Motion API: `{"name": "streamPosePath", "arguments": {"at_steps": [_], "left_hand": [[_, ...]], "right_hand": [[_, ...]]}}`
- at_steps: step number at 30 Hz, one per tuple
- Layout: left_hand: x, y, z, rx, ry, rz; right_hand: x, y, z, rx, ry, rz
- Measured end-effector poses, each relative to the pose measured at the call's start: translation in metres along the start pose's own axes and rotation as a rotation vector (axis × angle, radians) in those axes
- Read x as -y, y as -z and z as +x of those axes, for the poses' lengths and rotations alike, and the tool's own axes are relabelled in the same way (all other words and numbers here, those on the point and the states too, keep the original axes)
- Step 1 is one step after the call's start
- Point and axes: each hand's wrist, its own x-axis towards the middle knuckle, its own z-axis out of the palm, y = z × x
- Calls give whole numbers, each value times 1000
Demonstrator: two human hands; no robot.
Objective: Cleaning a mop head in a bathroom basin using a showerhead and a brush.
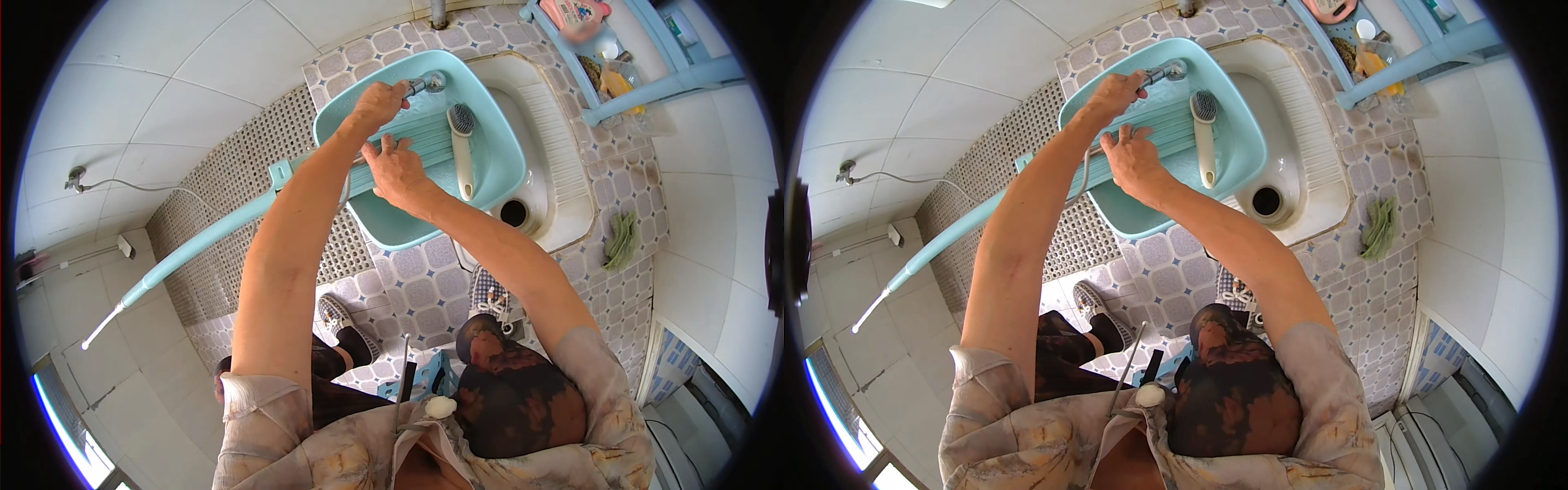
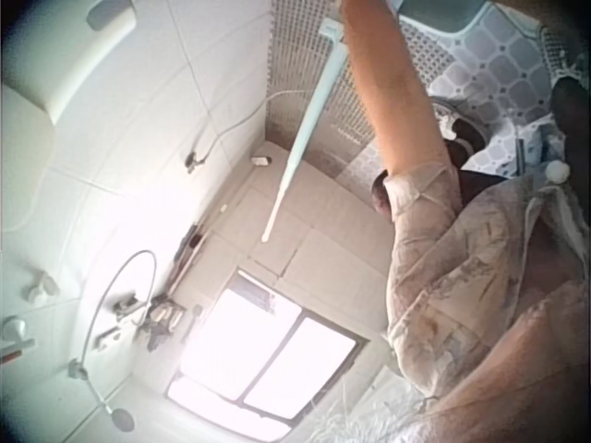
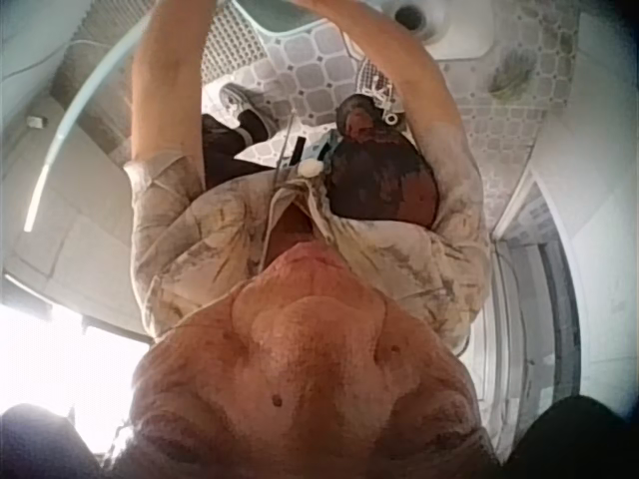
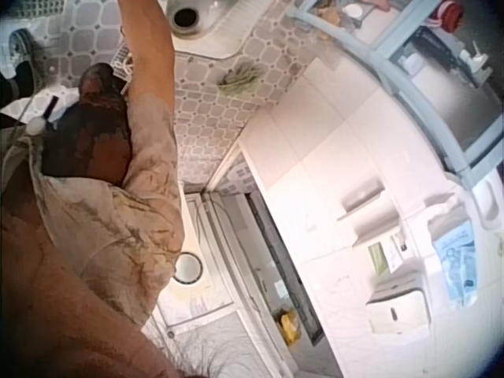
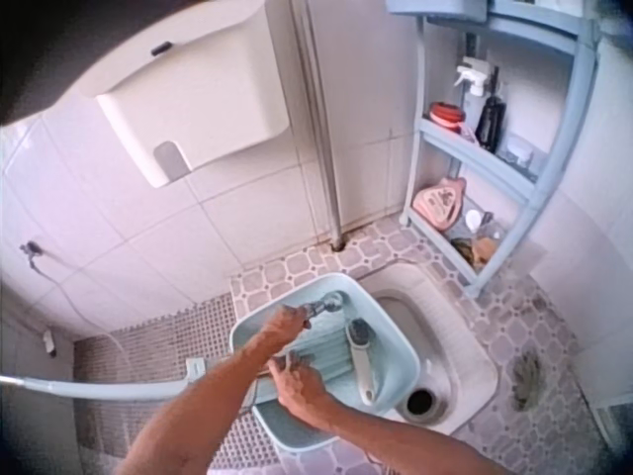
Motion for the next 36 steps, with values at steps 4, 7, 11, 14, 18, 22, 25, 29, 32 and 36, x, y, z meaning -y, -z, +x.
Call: {"name": "streamPosePath", "arguments": {"at_steps": [4, 7, 11, 14, 18, 22, 25, 29, 32, 36], "left_hand": [[-5, -11, 1, 34, -33, 75], [-5, -11, 2, 109, 24, 178], [1, -18, 12, 96, 29, 250], [-4, -17, 9, 125, 45, 221], [-8, -16, 7, 141, 121, 314], [-27, -21, -5, 115, 184, 393], [-26, -20, -5, 108, 187, 419], [-31, -9, -10, 205, 188, 409], [-32, -10, -13, 168, 205, 479], [-18, -22, -7, 58, 71, 423]], "right_hand": [[-5, -4, 0, 2, 25, -35], [-1, 2, -2, -7, 42, -69], [-3, -3, 2, 29, 1, -83], [-5, -3, -1, 1, 51, -127], [2, 1, 1, 33, -11, -99], [-5, -8, 4, 65, 14, -143], [-5, -10, 5, 54, 35, -164], [0, -4, 2, 27, 6, -146], [0, -3, 2, 37, 6, -159], [-5, -13, 4, 24, 56, -198]]}}
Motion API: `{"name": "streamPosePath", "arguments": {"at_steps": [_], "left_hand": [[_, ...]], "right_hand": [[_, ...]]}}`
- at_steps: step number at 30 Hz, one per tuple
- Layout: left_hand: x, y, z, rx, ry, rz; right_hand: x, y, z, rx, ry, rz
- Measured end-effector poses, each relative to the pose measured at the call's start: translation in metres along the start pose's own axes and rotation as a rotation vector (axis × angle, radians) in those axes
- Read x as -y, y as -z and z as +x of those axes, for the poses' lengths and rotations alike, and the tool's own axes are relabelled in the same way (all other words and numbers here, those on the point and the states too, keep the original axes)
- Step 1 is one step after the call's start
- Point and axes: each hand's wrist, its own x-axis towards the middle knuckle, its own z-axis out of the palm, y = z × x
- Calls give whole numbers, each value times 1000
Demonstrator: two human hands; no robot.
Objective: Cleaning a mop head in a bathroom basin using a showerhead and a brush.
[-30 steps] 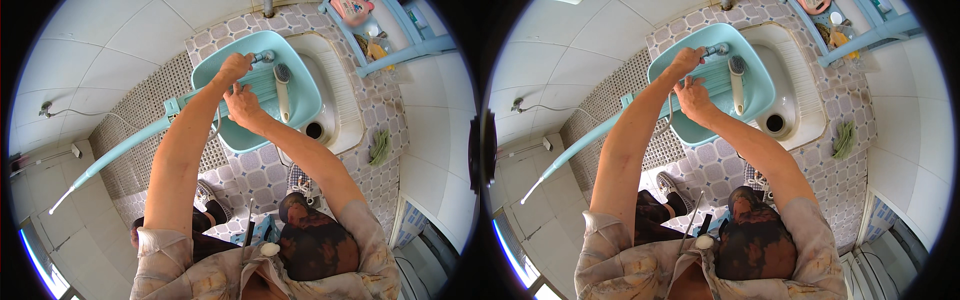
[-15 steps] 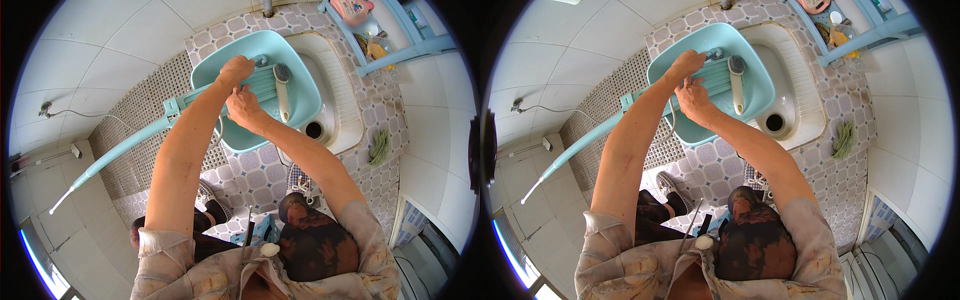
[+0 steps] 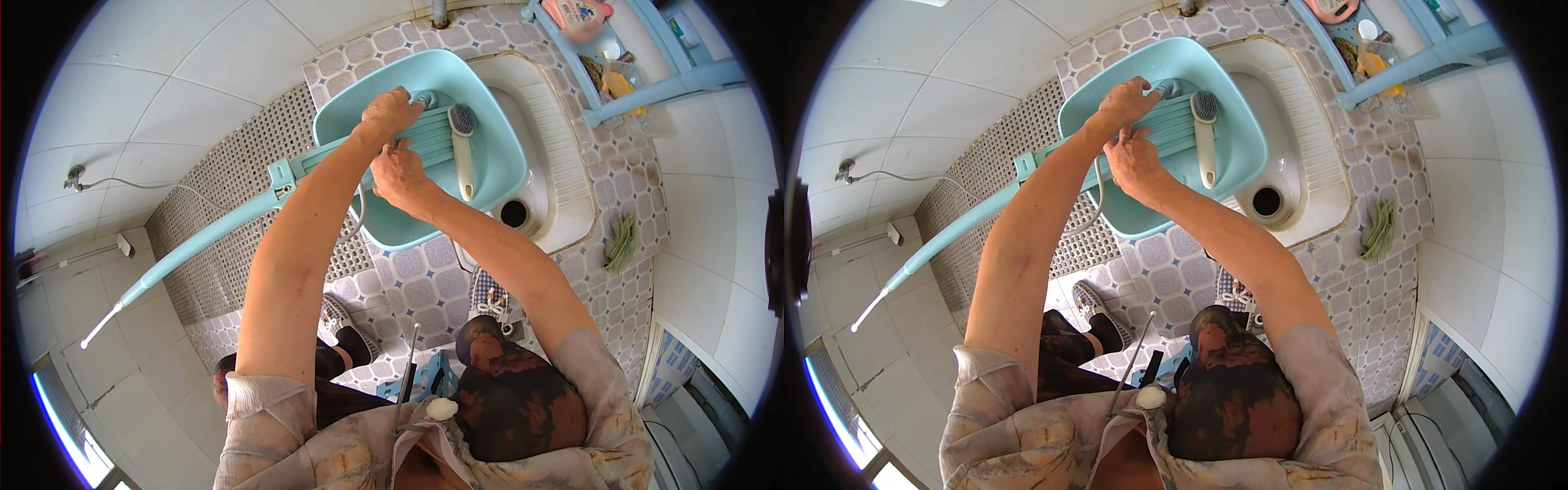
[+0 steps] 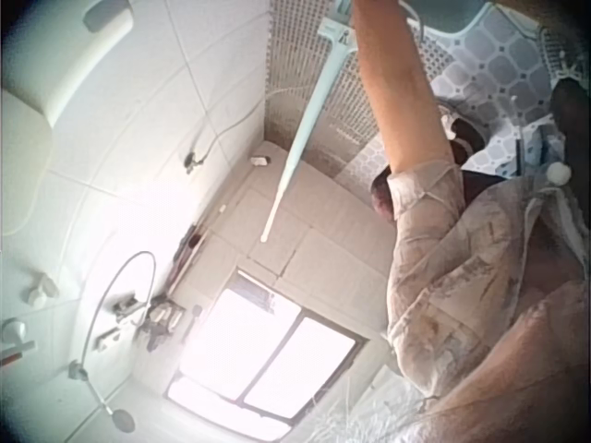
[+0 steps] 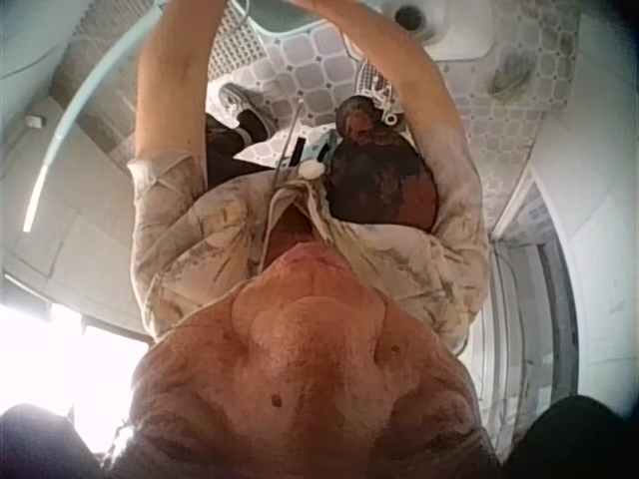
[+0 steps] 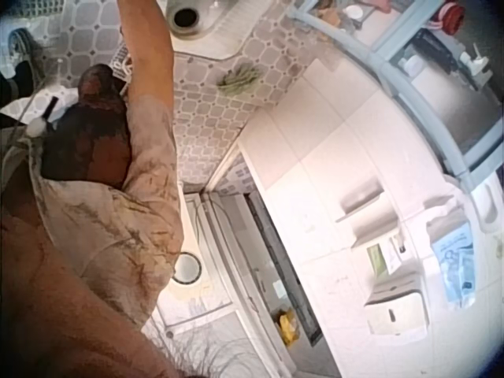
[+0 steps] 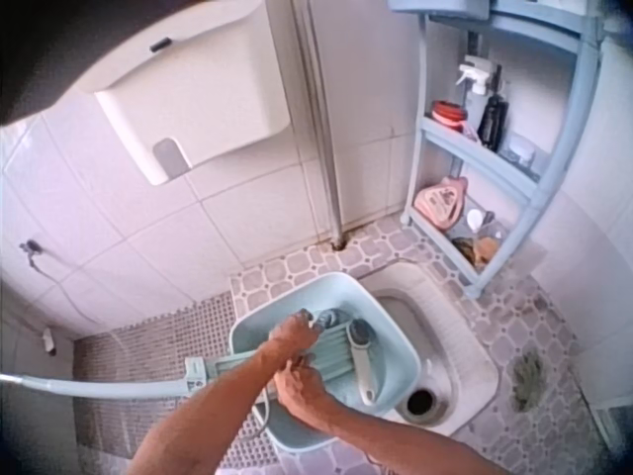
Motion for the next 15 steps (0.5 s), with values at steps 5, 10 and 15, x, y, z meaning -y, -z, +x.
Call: {"name": "streamPosePath", "arguments": {"at_steps": [5, 10, 15], "left_hand": [[2, 1, -2, 1, -56, -30], [2, 8, -7, 26, -87, -21], [-7, 3, -12, 2, -125, 48]], "right_hand": [[0, 2, -1, 13, -7, 54], [2, 3, 0, 2, -14, 74], [-4, -10, 3, 13, 40, 17]]}}
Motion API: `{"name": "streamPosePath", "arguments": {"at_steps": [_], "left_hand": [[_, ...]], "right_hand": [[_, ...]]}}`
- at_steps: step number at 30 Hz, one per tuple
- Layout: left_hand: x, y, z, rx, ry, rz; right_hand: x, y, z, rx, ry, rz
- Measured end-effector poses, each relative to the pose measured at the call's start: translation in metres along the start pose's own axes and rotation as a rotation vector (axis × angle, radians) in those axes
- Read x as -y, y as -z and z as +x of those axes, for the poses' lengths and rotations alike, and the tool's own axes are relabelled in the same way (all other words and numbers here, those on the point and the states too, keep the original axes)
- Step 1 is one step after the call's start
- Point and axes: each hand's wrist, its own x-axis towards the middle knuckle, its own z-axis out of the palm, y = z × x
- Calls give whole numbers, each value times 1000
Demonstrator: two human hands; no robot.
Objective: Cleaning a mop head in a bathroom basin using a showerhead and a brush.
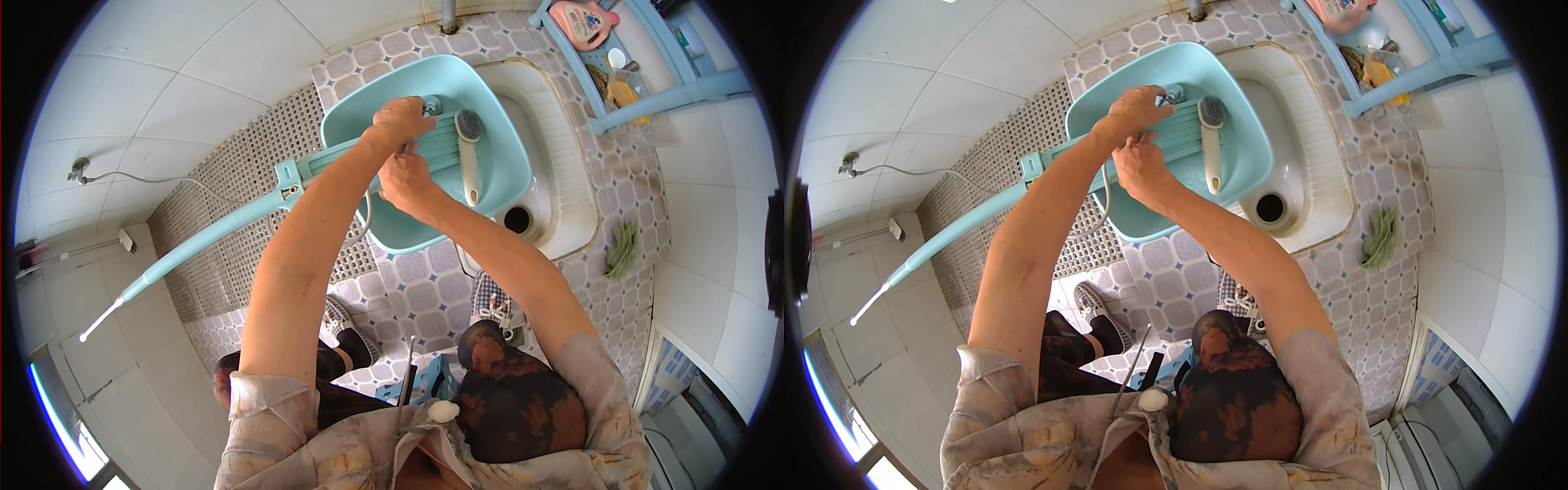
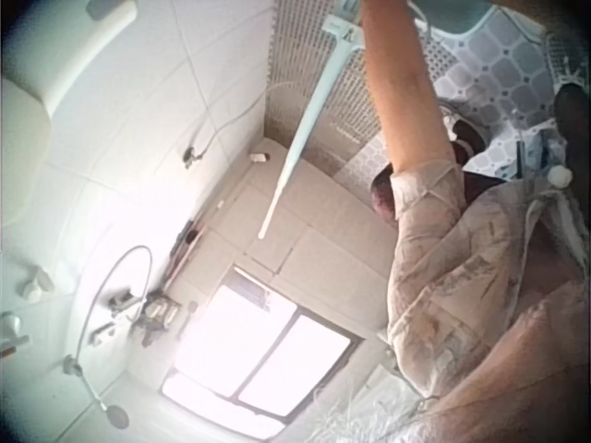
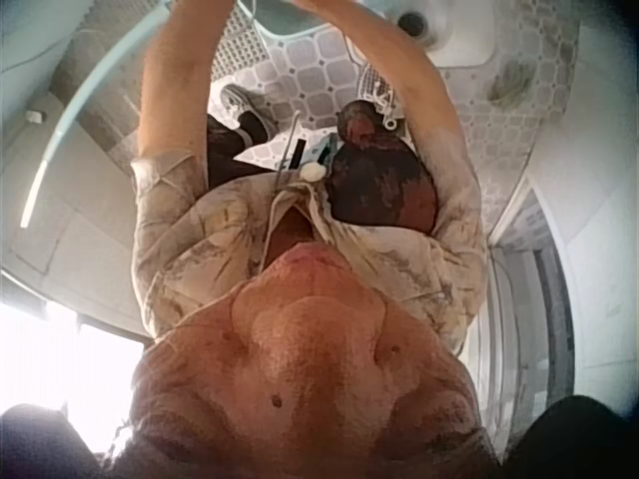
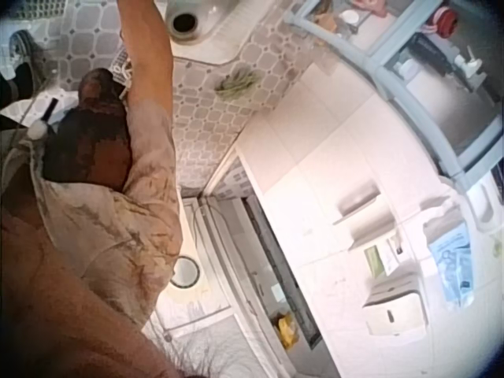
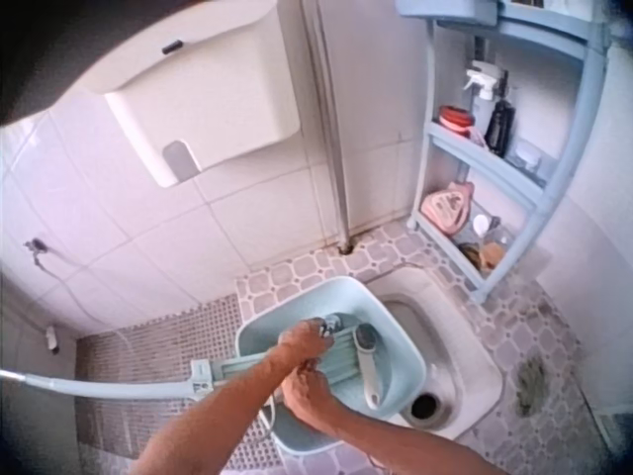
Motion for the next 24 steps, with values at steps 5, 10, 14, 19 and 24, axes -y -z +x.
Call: {"name": "streamPosePath", "arguments": {"at_steps": [5, 10, 14, 19, 24], "left_hand": [[8, -8, 12, -7, 8, 29], [30, -9, 25, -23, 44, -198], [42, -3, 22, -88, 19, -229], [38, 18, 7, -90, 162, -211], [64, 11, 17, -191, 152, -156]], "right_hand": [[4, 7, 1, 57, 55, -61], [8, 21, -6, 11, -32, 13], [7, 19, -6, -24, -76, 179], [3, 20, -10, -40, -126, 263], [4, 20, -10, -107, -120, 309]]}}
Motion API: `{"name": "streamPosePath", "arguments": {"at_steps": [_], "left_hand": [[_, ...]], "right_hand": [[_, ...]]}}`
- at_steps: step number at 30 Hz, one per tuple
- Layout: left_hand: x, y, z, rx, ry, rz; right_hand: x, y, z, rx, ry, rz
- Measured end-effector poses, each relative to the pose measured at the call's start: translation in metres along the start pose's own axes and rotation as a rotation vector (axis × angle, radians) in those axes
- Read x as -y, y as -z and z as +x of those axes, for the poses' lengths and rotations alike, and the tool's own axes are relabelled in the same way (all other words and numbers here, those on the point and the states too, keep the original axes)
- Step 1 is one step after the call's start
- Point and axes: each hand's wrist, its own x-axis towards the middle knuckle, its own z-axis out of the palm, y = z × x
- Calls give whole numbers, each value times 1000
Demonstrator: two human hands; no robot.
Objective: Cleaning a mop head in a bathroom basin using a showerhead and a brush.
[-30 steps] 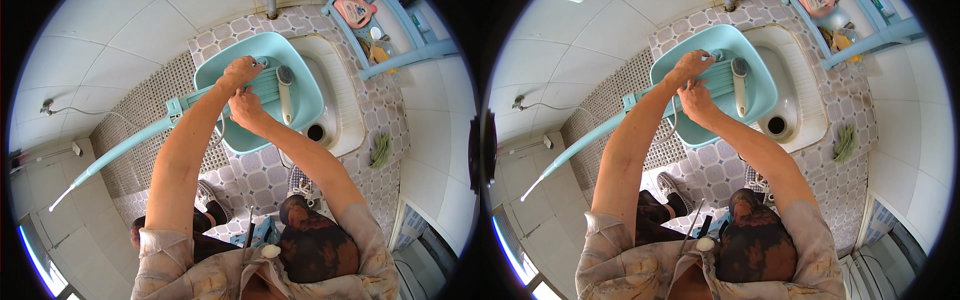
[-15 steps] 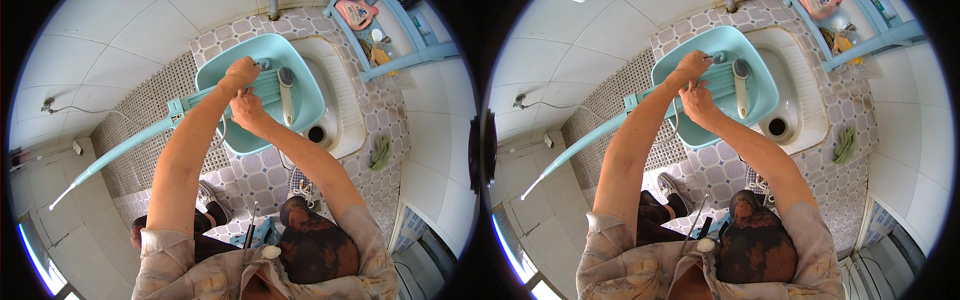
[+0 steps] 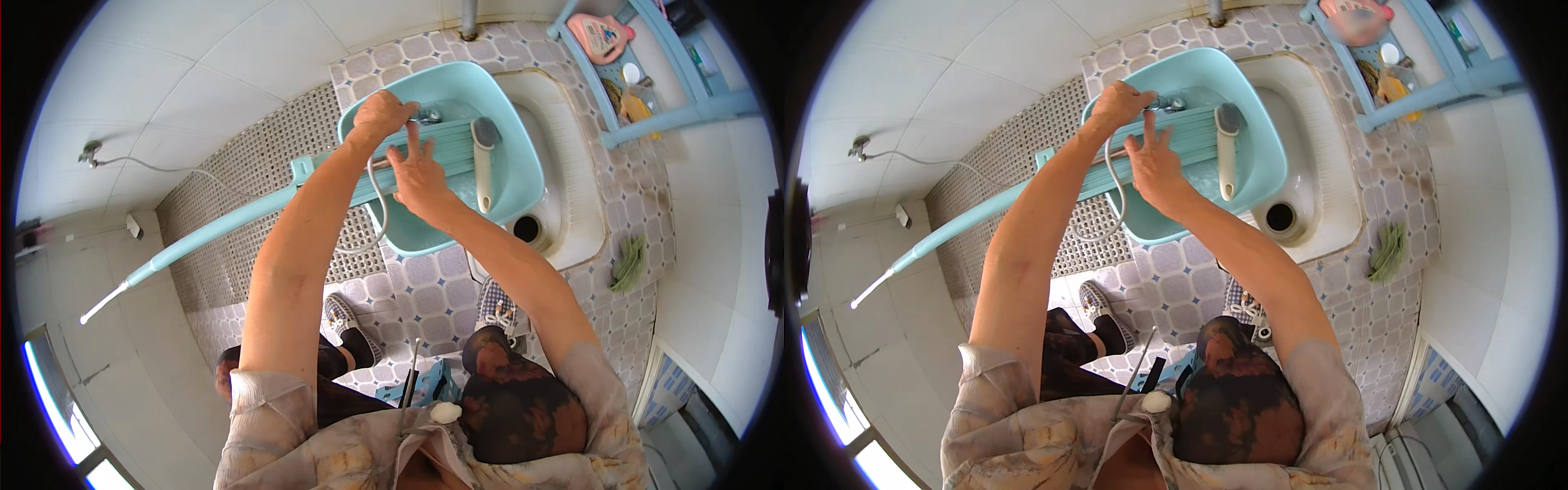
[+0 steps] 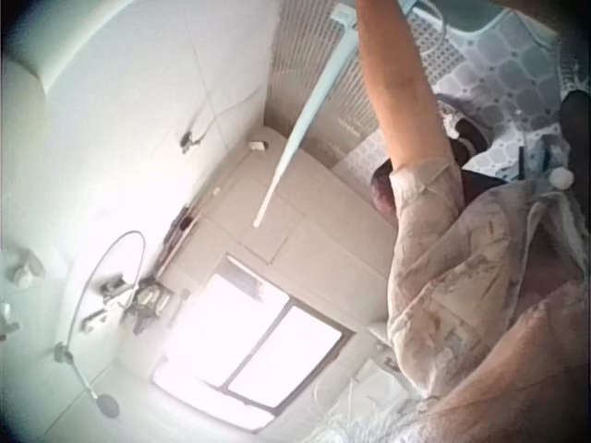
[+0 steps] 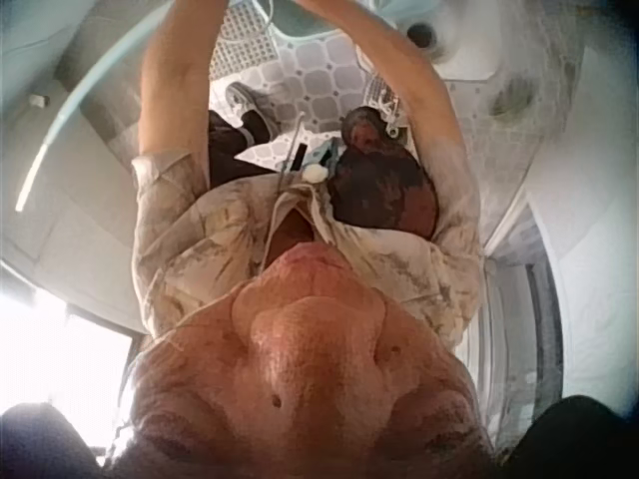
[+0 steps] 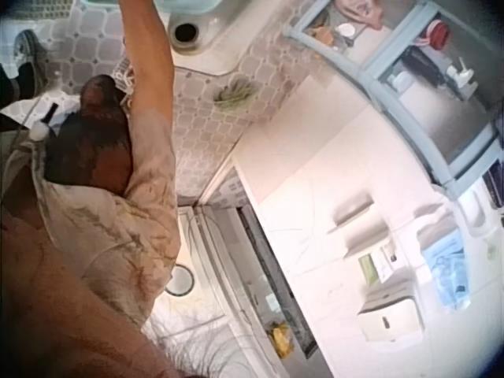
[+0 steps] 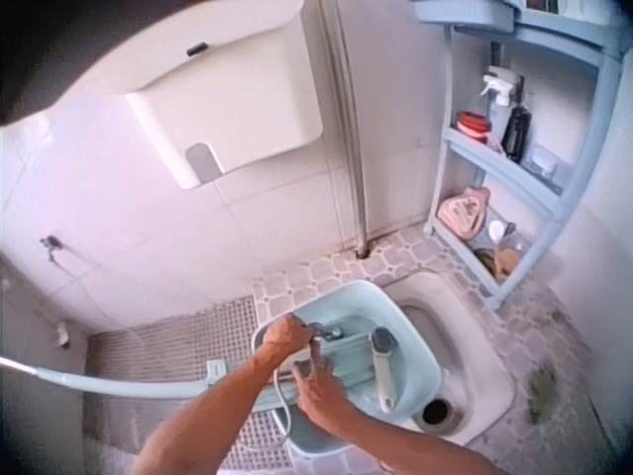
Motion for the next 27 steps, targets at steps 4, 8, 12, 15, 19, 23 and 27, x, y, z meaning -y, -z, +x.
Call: {"name": "streamPosePath", "arguments": {"at_steps": [4, 8, 12, 15, 19, 23, 27], "left_hand": [[57, -8, 25, 58, -191, 194], [5, -15, -8, -27, -12, -46], [5, -6, -32, -93, 12, -66], [3, -6, -34, -81, 52, -131], [1, -2, -38, -25, 109, -192], [5, 1, -40, -7, 104, -264], [4, 4, -44, 5, 89, -328]], "right_hand": [[19, -3, 7, -109, 28, 31], [-5, 0, 0, -88, -50, -58], [3, 0, 2, -65, -10, -47], [-2, -2, 3, -94, 16, -54], [0, 3, 3, -43, 3, -61], [5, 9, 5, -51, 34, -92], [0, 5, 8, -10, 11, -123]]}}
